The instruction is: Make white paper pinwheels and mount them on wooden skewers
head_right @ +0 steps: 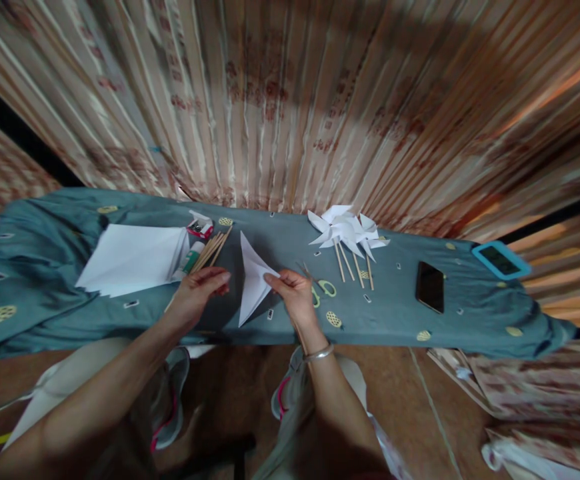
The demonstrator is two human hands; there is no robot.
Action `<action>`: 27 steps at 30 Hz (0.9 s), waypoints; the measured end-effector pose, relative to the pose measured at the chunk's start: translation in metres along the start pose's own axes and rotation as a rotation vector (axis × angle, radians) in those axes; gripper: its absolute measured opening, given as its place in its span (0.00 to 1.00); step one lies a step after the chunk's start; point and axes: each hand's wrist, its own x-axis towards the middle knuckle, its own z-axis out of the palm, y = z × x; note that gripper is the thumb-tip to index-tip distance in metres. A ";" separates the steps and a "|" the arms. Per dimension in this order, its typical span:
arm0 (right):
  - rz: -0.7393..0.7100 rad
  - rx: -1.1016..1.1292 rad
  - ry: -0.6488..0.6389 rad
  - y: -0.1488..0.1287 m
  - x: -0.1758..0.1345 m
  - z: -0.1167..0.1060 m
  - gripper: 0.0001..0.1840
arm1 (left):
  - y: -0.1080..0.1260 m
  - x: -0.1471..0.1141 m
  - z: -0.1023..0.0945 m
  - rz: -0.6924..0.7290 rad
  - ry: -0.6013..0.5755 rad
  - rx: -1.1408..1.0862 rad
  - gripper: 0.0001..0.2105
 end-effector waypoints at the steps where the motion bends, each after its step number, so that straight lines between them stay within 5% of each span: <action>1: -0.026 -0.045 -0.016 0.000 -0.002 0.001 0.17 | 0.000 -0.002 0.001 -0.034 -0.030 0.006 0.20; 10: -0.229 -0.468 -0.160 -0.006 -0.026 0.008 0.07 | 0.001 0.000 0.003 0.018 -0.132 0.137 0.20; 20: -0.069 0.066 0.132 -0.010 0.009 -0.020 0.17 | 0.002 0.002 -0.025 -0.059 -0.264 0.201 0.11; 27: 0.021 0.105 0.108 -0.009 0.015 -0.026 0.18 | 0.008 -0.008 -0.032 -0.095 -0.343 0.269 0.15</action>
